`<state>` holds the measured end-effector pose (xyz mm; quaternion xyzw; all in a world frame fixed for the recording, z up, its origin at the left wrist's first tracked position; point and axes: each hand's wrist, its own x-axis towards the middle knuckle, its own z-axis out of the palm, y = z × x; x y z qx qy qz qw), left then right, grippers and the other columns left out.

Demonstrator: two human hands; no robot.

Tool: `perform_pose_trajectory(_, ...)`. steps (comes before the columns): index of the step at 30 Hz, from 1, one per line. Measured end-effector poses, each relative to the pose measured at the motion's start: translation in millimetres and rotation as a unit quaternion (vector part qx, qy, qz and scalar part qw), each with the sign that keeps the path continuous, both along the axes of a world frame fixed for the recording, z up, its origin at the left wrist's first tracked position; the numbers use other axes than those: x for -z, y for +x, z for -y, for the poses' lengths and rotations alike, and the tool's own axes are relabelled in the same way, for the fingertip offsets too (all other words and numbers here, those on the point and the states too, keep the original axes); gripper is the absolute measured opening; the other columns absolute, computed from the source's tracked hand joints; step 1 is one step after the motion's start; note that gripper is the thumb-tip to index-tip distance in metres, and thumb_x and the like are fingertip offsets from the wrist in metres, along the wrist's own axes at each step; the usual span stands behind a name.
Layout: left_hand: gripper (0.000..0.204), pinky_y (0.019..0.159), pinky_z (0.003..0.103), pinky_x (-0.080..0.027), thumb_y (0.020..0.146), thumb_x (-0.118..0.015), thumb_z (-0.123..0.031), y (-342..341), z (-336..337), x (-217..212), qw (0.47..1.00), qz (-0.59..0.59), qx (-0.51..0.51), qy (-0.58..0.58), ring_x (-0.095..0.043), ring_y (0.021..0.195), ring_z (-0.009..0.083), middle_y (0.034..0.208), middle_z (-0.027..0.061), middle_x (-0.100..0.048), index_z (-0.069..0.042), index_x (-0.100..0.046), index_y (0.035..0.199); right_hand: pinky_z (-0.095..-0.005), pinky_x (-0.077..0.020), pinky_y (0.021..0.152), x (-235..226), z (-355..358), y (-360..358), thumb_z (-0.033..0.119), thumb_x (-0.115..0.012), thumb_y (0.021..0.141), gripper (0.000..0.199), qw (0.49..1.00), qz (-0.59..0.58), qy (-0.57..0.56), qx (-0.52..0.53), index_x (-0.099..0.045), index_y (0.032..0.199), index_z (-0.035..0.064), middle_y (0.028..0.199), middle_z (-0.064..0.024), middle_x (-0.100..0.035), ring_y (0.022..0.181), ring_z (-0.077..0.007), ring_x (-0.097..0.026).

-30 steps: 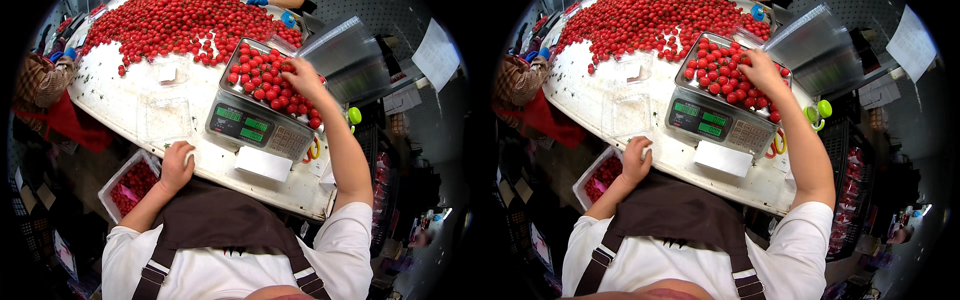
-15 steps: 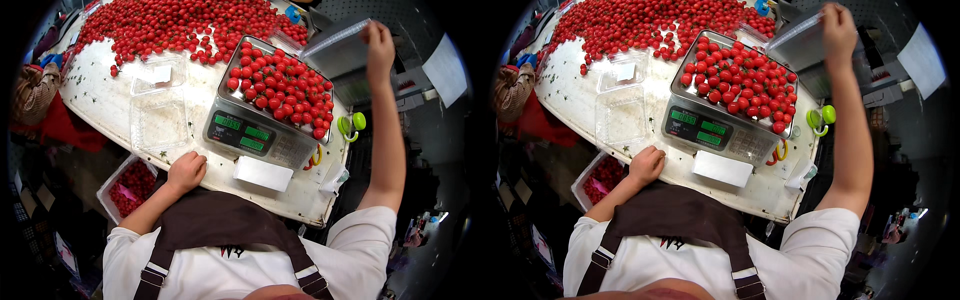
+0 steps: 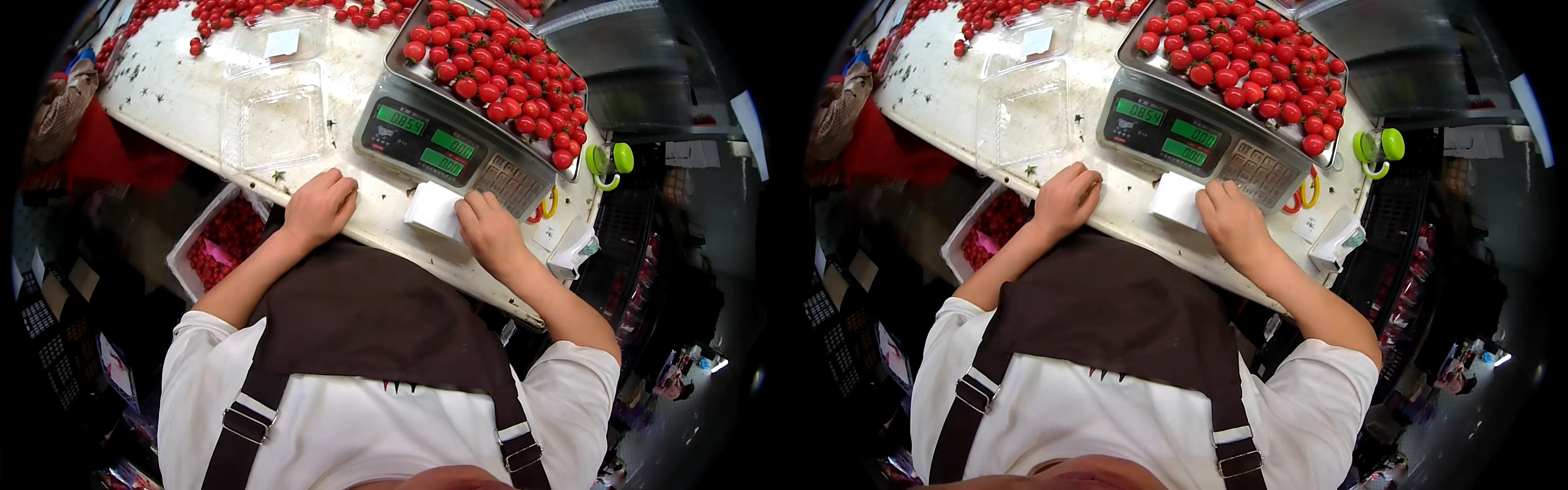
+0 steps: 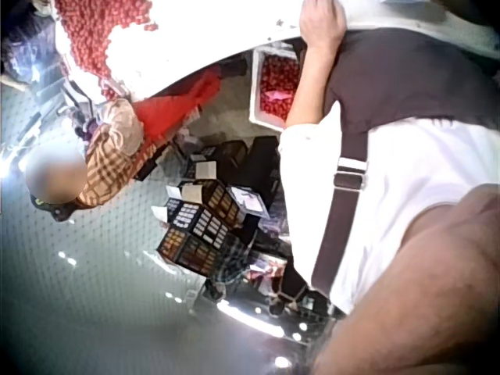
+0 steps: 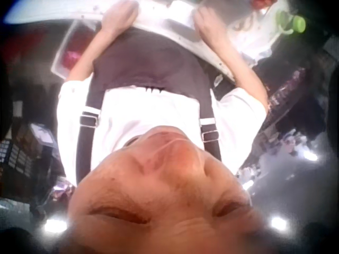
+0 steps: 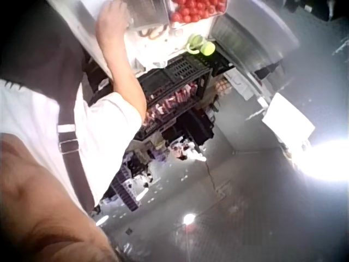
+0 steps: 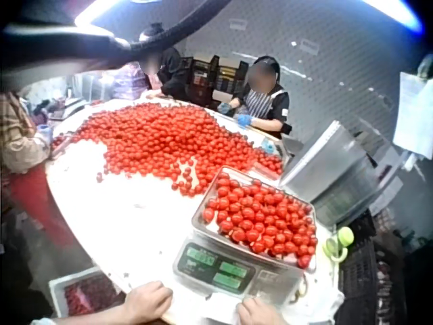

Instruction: The person picks cherry tomatoes from a table, places them on a digital scale, and transfers them into a plastic container. They repeat this process to fill the container, then seal it with a lid and place it on a shelf.

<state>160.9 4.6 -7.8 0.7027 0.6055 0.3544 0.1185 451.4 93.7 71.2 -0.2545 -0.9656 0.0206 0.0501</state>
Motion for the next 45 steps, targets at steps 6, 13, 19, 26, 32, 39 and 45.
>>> perform_pose_trajectory(6, 0.004, 0.064, 0.039, -0.048, 0.088, -0.064, -0.007, -2.8, 9.1, 0.6, 0.999, 0.032, 0.008, -0.012, -0.06, 0.074, 0.0309, 0.082, 0.011, -0.057, -0.006, -0.065, 0.093, -0.0397, -0.0537, 0.062, 5.6, -6.3, -3.5, 0.01, -0.059, 0.078, 0.01, 0.999, 0.041, 0.024, -0.026, -0.052, 0.085, 0.0066, 0.084, -0.0077, -0.052, 0.081, -0.0263, -0.059)
perform_pose_trajectory(13, 0.009, 0.065, 0.03, -0.049, 0.091, -0.063, -0.003, -3.8, 32.6, -17.9, 0.988, 0.135, 0.003, -0.073, -0.061, 0.071, 0.0195, 0.086, 0.0088, -0.06, 0.0, -0.067, 0.099, -0.0381, -0.0505, 0.064, -15.1, -15.1, -1.3, 0.004, -0.062, 0.077, 0.012, 0.974, -0.101, -0.185, 0.087, -0.052, 0.083, 0.0021, 0.08, -0.0129, -0.056, 0.074, -0.0261, -0.059)
perform_pose_trajectory(19, 0.033, 0.077, 0.032, -0.052, 0.093, -0.069, -0.023, 26.5, 20.2, -52.3, 0.904, 0.378, 0.134, -0.148, -0.064, 0.087, 0.0188, 0.1, 0.0089, -0.067, -0.001, -0.061, 0.116, -0.0284, -0.0469, 0.064, -33.8, -1.3, -41.3, 0.005, -0.066, 0.082, 0.011, 0.891, -0.223, -0.352, 0.182, -0.056, 0.084, 0.0007, 0.073, -0.0046, -0.056, 0.067, -0.0114, -0.051)
perform_pose_trajectory(26, 0.036, 0.076, 0.03, -0.053, 0.098, -0.063, -0.029, 6.2, -0.4, -62.3, 0.818, 0.553, 0.002, -0.16, -0.065, 0.087, 0.0124, 0.1, 0.008, -0.069, -0.001, -0.062, 0.119, -0.0351, -0.0538, 0.07, -40.7, 28.4, -68.4, 0.005, -0.067, 0.087, 0.012, 0.914, -0.252, -0.299, 0.112, -0.06, 0.096, -0.0005, 0.09, -0.0138, -0.065, 0.075, -0.0254, -0.065)
perform_pose_trajectory(32, 0.042, 0.081, 0.032, -0.054, 0.1, -0.054, -0.03, -95.2, -53.9, -66.1, 0.891, 0.418, -0.102, -0.147, -0.067, 0.091, 0.0171, 0.104, 0.0109, -0.069, 0.004, -0.059, 0.125, -0.0415, -0.0528, 0.069, -9.2, 20.5, 3.9, 0.006, -0.065, 0.085, 0.018, 1.0, 0.003, -0.016, 0.019, -0.06, 0.102, 0.0035, 0.089, -0.0121, -0.059, 0.083, -0.031, -0.062)
perform_pose_trajectory(39, 0.041, 0.085, 0.047, -0.054, 0.092, -0.063, -0.029, -116.4, -73.3, -30.9, 0.96, -0.06, -0.209, -0.178, -0.066, 0.098, 0.0401, 0.109, 0.027, -0.064, 0.005, -0.056, 0.114, -0.0432, -0.0545, 0.069, 1.5, 14.0, -3.2, 0.008, -0.061, 0.084, 0.012, 0.995, 0.097, -0.012, 0.017, -0.053, 0.093, 0.0057, 0.091, -0.0106, -0.055, 0.09, -0.0305, -0.061)
perform_pose_trajectory(45, 0.038, 0.088, 0.045, -0.051, 0.092, -0.065, -0.025, -121.0, -54.8, -46.0, 0.973, -0.175, -0.123, -0.086, -0.061, 0.105, 0.0345, 0.109, 0.0158, -0.061, -0.003, -0.06, 0.121, -0.0431, -0.0568, 0.068, -2.6, 7.6, -7.1, 0.009, -0.059, 0.084, 0.012, 0.99, 0.137, -0.021, -0.016, -0.053, 0.093, 0.0059, 0.093, -0.0105, -0.057, 0.09, -0.0301, -0.062)
